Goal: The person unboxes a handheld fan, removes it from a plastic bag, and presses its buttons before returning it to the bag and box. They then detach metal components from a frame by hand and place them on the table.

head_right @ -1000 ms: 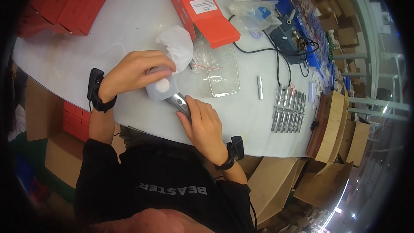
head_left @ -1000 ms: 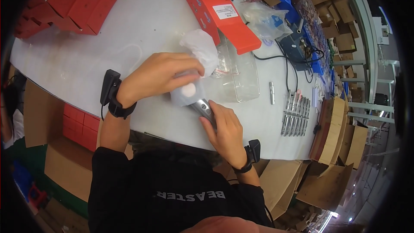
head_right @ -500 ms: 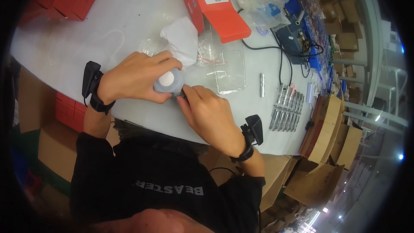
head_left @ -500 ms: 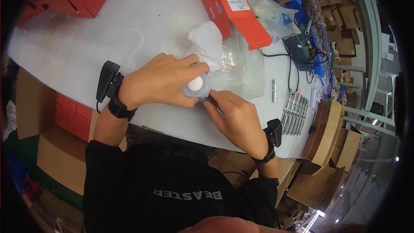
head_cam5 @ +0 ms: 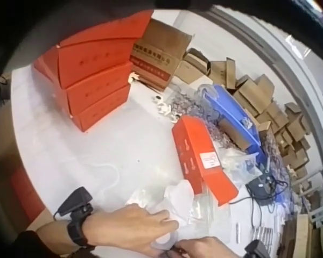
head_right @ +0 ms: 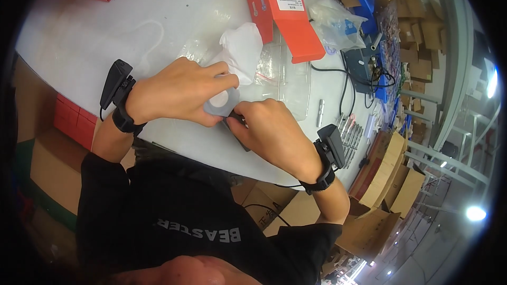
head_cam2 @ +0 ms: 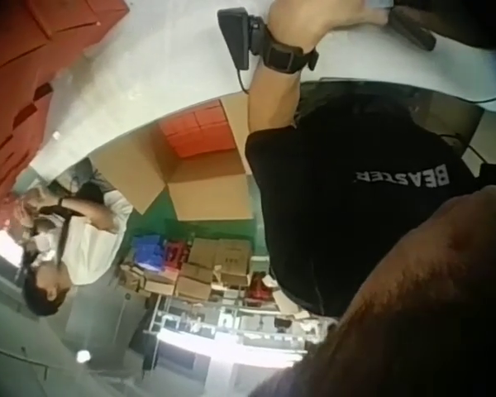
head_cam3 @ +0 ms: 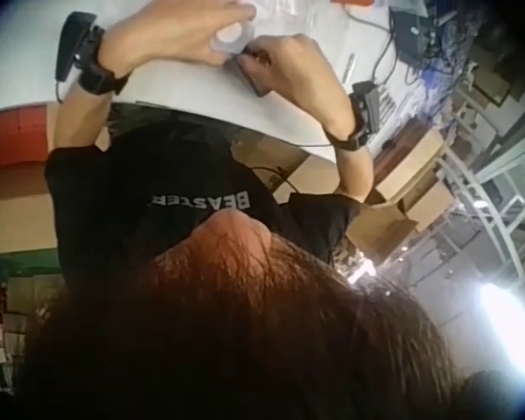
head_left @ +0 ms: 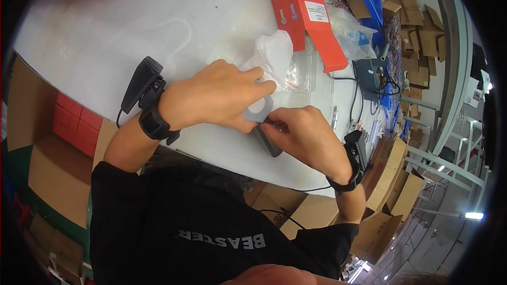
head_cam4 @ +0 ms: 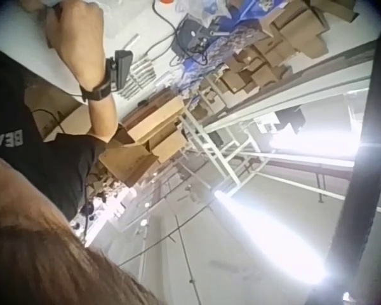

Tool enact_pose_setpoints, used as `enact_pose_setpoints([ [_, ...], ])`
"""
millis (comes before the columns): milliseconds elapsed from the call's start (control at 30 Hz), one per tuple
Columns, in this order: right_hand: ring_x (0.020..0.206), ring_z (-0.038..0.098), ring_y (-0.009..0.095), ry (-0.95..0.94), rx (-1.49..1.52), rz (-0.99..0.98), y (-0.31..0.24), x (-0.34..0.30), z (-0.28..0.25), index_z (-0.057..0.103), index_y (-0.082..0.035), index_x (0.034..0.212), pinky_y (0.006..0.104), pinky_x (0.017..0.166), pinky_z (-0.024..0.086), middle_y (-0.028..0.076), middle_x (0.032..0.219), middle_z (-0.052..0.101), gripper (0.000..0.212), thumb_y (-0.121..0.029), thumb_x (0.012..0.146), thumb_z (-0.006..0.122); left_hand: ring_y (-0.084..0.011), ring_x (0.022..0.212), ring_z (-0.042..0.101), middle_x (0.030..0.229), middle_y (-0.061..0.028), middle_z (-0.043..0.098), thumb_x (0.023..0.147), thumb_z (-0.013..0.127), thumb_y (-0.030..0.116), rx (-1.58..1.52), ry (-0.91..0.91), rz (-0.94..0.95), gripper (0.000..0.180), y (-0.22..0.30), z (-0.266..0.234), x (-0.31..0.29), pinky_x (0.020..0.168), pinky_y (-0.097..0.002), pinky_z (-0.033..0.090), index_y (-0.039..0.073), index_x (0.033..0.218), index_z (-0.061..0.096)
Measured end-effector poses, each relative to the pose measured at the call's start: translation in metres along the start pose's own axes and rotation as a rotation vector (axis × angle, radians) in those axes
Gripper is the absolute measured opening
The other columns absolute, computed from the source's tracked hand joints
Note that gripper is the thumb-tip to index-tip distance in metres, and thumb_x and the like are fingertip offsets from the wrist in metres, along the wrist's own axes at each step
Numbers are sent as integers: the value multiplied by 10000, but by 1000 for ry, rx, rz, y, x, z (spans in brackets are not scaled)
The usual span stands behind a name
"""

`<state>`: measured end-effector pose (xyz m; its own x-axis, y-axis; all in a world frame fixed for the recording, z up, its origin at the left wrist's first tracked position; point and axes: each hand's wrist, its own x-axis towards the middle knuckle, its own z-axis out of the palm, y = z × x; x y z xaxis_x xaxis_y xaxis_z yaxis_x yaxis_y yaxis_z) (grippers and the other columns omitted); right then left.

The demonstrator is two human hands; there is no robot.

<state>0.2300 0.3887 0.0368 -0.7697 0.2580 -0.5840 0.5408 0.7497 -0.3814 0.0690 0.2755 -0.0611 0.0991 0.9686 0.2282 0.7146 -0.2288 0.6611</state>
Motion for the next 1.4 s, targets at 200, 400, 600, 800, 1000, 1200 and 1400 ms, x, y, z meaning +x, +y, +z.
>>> enact_pose_setpoints([
  [200, 718, 710, 326, -46, -20, 29, -4, 3, -4, 720, 34, 960, 358, 663, 549, 189, 818, 716, 194, -141, 881, 702, -323, 688, 680, 930, -117, 634, 697, 822, 292, 2, -15, -10, 500, 2, -1, -1, 571, -418, 514, 46, 1079, 616],
  [400, 695, 704, 332, 111, -149, -92, -5, -3, 12, 704, 42, 927, 361, 649, 544, 189, 775, 709, 191, -142, 874, 705, -300, 635, 634, 919, -87, 575, 693, 820, 304, 7, 23, 27, 534, -2, 4, -3, 552, -393, 473, 64, 1110, 590],
  [600, 645, 669, 361, 165, -88, -112, -1, -2, 13, 680, 36, 885, 392, 611, 525, 203, 753, 687, 175, -134, 852, 705, -299, 651, 634, 930, -80, 584, 701, 810, 288, -1, 32, 57, 517, -3, 4, -4, 559, -387, 471, 72, 1113, 586],
  [800, 595, 644, 365, 136, -98, -89, -2, 2, 14, 620, 55, 825, 428, 572, 516, 194, 729, 664, 229, -156, 832, 709, -319, 723, 674, 920, -97, 634, 722, 801, 324, -36, -34, 27, 494, -1, -2, 0, 615, -416, 509, 54, 1083, 598],
  [1000, 567, 642, 342, 322, -394, -137, -11, -3, 41, 562, 37, 772, 419, 543, 525, 163, 661, 630, 235, -149, 836, 690, -307, 710, 662, 921, -85, 628, 716, 798, 317, -37, 15, 21, 490, -2, 4, -2, 603, -407, 497, 65, 1086, 600],
  [1200, 586, 636, 331, 317, -627, -137, -18, -6, 48, 542, 14, 768, 417, 528, 527, 159, 671, 614, 217, -135, 853, 675, -275, 881, 635, 953, -64, 608, 688, 812, 283, 58, 56, 9, 482, 2, 3, -4, 703, -387, 493, 79, 1079, 619],
  [1400, 663, 646, 322, 377, -414, -163, -3, -19, 45, 590, 31, 872, 407, 556, 535, 166, 768, 620, 175, -120, 874, 678, -302, 1115, 554, 1044, -87, 601, 685, 819, 212, 59, 173, 145, 478, 2, 6, -1, 920, -402, 464, 62, 1099, 633],
])
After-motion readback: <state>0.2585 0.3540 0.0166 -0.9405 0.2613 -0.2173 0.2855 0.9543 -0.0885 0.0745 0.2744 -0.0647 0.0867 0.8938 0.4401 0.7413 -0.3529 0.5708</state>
